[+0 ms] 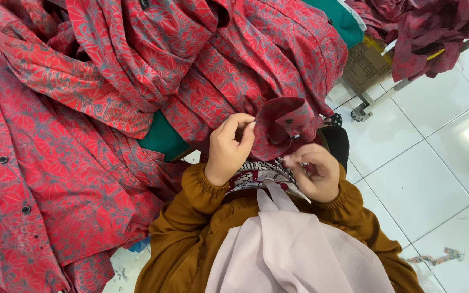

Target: The person folds a red patterned shirt by hand, aligning the collar and sleeves, smoothing the fabric, and folding it into a compact shape. The folded shirt is placed on a pile of similar shirts on a green work surface.

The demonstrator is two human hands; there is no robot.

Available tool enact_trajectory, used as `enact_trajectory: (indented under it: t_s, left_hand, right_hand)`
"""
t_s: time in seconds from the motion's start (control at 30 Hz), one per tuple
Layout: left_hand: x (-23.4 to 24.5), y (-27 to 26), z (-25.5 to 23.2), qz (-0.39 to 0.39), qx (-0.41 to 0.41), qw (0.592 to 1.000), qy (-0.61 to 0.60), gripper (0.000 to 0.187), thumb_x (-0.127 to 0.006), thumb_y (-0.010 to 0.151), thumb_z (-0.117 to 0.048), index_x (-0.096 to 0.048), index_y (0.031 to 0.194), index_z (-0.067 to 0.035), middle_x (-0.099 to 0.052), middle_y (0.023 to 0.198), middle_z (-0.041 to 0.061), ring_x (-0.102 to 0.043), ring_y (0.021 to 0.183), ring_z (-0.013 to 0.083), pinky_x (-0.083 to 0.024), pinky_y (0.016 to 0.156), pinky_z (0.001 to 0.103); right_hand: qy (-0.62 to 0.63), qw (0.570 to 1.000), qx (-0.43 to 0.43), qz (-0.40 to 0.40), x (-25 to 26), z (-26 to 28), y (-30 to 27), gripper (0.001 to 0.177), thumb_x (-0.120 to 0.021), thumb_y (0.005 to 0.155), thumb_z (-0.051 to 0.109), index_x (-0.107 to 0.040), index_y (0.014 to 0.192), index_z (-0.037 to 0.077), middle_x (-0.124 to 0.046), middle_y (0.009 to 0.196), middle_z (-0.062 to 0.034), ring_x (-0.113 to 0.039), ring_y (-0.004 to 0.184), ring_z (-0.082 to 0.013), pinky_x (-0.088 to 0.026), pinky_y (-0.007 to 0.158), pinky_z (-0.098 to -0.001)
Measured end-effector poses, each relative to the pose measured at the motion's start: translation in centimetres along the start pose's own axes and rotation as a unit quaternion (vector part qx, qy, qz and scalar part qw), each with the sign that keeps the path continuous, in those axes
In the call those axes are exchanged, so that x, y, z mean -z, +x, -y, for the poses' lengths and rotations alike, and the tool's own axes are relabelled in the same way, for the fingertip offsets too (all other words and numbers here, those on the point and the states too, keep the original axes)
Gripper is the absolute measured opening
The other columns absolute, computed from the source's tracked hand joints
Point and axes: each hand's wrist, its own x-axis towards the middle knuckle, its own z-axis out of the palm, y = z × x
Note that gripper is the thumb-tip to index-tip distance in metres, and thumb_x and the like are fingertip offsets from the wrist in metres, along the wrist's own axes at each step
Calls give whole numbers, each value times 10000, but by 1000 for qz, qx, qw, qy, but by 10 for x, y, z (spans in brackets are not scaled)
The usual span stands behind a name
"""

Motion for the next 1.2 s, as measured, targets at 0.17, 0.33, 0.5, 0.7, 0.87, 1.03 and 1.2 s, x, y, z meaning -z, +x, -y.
enact_trajectory:
  t_s: [0.17,0.33,0.5,0.7,0.87,1.03,1.2]
  left_hand:
    - [1,4,-10,51,-54,997,29,343,-615,929,74,-710,1224,-73,-590,857,105,-590,665,202,-487,626,303]
    - [0,9,-24,70,-101,988,97,321,-685,921,-81,-721,1239,-105,-627,985,91,-634,878,259,-526,814,370]
    - [-2,17,-35,75,-174,971,145,424,-808,823,-327,-727,1155,-77,-610,1272,187,-601,1100,356,-495,956,441]
    - [-10,22,-36,100,-171,975,103,159,-762,900,-150,-737,1038,-77,-656,1310,97,-651,1129,320,-522,997,418]
    - [-19,12,-38,117,-230,963,85,168,-757,851,-98,-723,1014,-72,-681,1288,59,-671,1113,298,-510,946,421]
    - [-37,6,-38,49,-247,961,113,146,-732,868,-61,-682,1003,-43,-683,1295,58,-665,1104,284,-481,919,423]
    - [-38,7,-29,32,-242,962,123,158,-713,878,-35,-671,1030,-31,-677,1295,69,-667,1113,284,-472,927,424]
  right_hand:
    - [128,963,-157,177,5,1,-8,684,-661,940,-23,-276,1504,21,-677,951,-44,-683,924,-134,-532,910,-289]
    - [-15,966,-221,132,-10,-12,-8,349,-662,897,-33,-596,1239,-17,-702,1116,-117,-668,1031,-186,-538,906,-311]
    - [-6,967,-213,141,-14,-20,-15,315,-637,857,-47,-640,1170,-12,-725,1096,-103,-708,1036,-165,-570,927,-305]
    - [161,969,-163,93,-4,-32,-26,405,-618,933,0,-502,1320,12,-588,1286,-100,-607,1203,-184,-496,1069,-341]
    - [267,955,-87,-100,-11,-35,-23,459,-626,1037,78,-381,1425,89,-537,1285,-75,-539,1200,-154,-452,1104,-330]
    - [376,880,-162,-239,-31,-29,-11,565,-585,989,-17,-317,1412,244,-557,1319,-148,-606,1126,-244,-516,944,-429]
    - [447,836,-204,-244,-28,-31,-1,318,-520,1029,2,-409,1301,124,-589,1322,-119,-658,1142,-271,-553,954,-439]
